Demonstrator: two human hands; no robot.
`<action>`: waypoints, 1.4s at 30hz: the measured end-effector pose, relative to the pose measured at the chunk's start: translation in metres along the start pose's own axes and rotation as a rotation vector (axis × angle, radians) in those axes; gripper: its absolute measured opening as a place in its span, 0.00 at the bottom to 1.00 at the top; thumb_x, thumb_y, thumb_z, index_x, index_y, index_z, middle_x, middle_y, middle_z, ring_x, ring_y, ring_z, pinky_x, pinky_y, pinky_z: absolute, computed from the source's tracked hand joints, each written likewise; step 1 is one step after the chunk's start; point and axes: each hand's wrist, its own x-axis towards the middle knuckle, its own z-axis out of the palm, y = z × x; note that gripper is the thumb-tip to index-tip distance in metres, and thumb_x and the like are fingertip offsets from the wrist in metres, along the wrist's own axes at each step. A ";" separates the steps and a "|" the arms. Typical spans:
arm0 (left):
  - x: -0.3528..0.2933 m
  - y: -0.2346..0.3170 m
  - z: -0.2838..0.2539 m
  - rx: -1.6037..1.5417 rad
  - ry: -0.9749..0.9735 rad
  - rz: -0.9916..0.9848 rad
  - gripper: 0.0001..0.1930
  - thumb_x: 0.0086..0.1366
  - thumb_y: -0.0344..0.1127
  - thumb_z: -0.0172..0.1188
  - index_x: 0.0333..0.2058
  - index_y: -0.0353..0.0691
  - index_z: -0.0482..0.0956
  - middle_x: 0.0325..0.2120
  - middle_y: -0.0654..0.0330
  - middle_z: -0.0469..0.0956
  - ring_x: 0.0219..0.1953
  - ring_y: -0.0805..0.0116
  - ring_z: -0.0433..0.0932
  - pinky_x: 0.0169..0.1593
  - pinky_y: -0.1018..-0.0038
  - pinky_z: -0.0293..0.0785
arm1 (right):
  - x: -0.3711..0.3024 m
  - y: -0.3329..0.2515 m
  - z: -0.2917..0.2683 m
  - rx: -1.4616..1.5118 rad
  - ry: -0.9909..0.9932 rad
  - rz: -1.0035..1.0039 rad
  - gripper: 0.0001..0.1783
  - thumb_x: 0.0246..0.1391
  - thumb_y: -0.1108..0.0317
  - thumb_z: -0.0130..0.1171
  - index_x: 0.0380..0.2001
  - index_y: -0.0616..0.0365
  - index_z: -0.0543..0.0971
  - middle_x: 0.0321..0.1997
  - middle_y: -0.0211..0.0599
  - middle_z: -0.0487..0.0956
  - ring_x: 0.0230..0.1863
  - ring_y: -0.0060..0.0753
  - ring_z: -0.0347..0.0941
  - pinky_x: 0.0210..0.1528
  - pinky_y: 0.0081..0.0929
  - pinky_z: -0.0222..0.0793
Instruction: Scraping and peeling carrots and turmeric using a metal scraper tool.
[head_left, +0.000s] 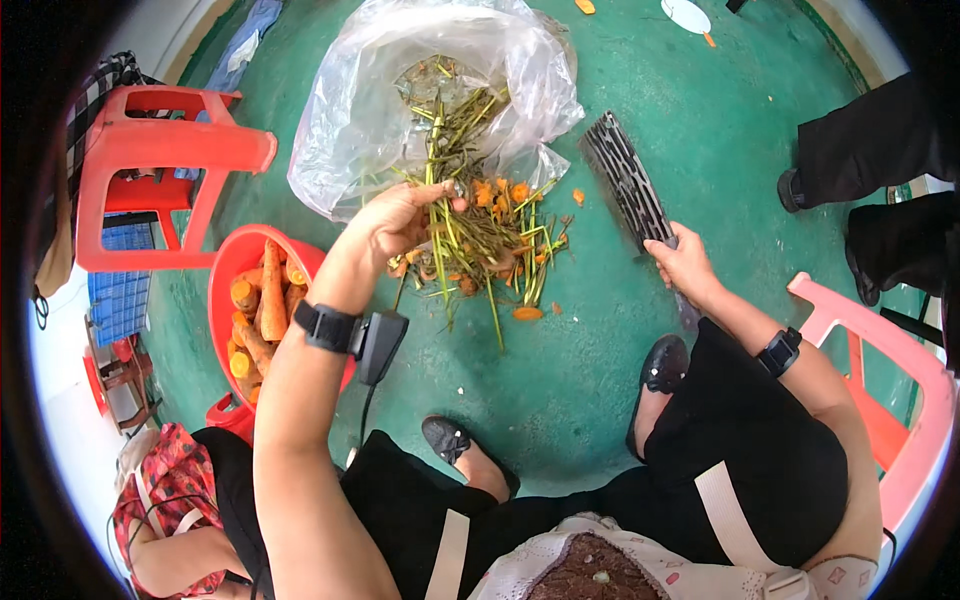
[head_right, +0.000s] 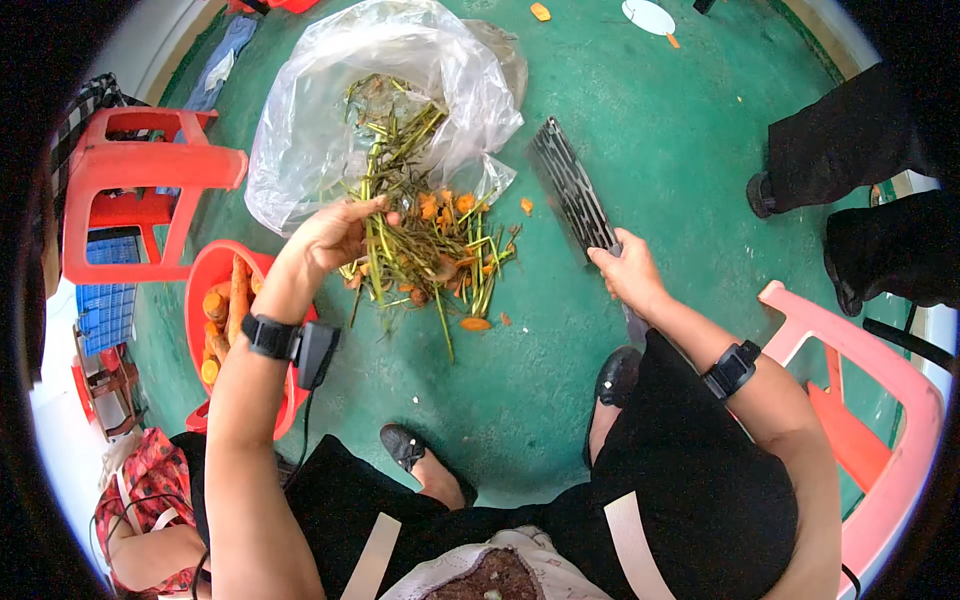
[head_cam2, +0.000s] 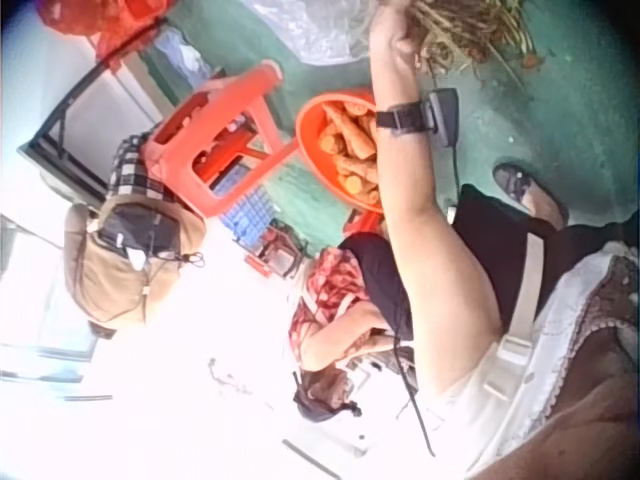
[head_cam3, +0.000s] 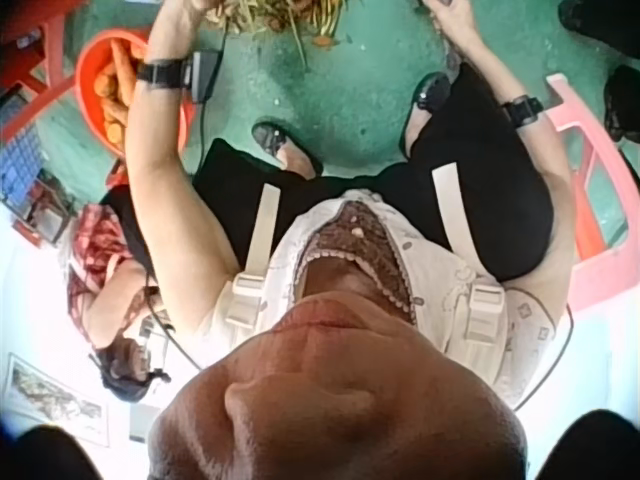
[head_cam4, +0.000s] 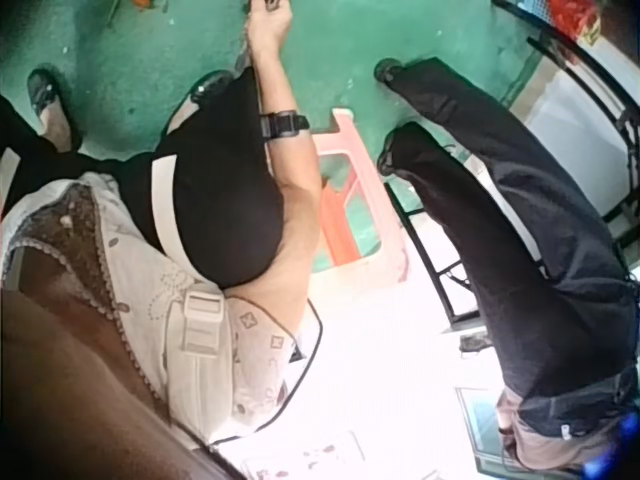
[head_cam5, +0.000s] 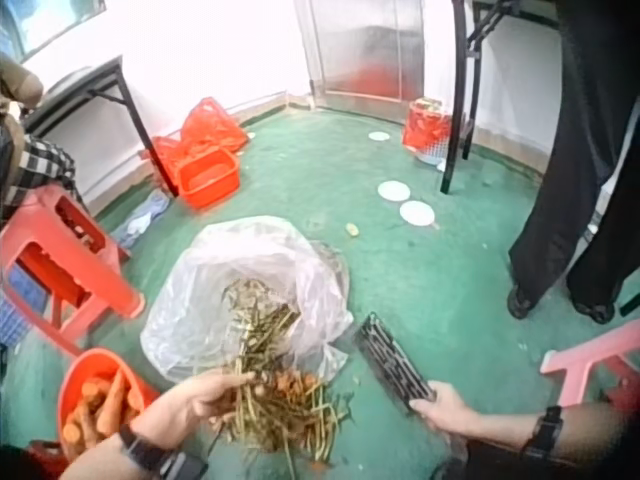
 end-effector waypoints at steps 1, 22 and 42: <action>-0.008 0.006 -0.004 0.024 -0.091 0.003 0.07 0.59 0.36 0.54 0.33 0.40 0.72 0.26 0.59 0.77 0.26 0.69 0.75 0.31 0.70 0.75 | -0.001 -0.002 0.002 -0.001 -0.008 -0.006 0.09 0.48 0.66 0.54 0.27 0.58 0.67 0.13 0.25 0.63 0.10 0.18 0.58 0.11 0.20 0.55; 0.026 -0.040 -0.054 0.249 0.392 0.188 0.08 0.55 0.29 0.57 0.33 0.34 0.71 0.22 0.59 0.75 0.19 0.70 0.73 0.19 0.73 0.70 | -0.020 -0.016 0.025 -0.188 -0.067 -0.179 0.11 0.47 0.64 0.56 0.29 0.61 0.73 0.15 0.26 0.69 0.14 0.15 0.60 0.16 0.20 0.56; 0.012 -0.055 -0.047 0.448 0.170 0.204 0.14 0.52 0.40 0.63 0.31 0.37 0.74 0.20 0.65 0.74 0.21 0.77 0.70 0.26 0.79 0.67 | -0.013 -0.006 0.025 -0.114 -0.074 -0.182 0.10 0.47 0.64 0.56 0.29 0.59 0.71 0.12 0.24 0.66 0.10 0.16 0.58 0.11 0.21 0.53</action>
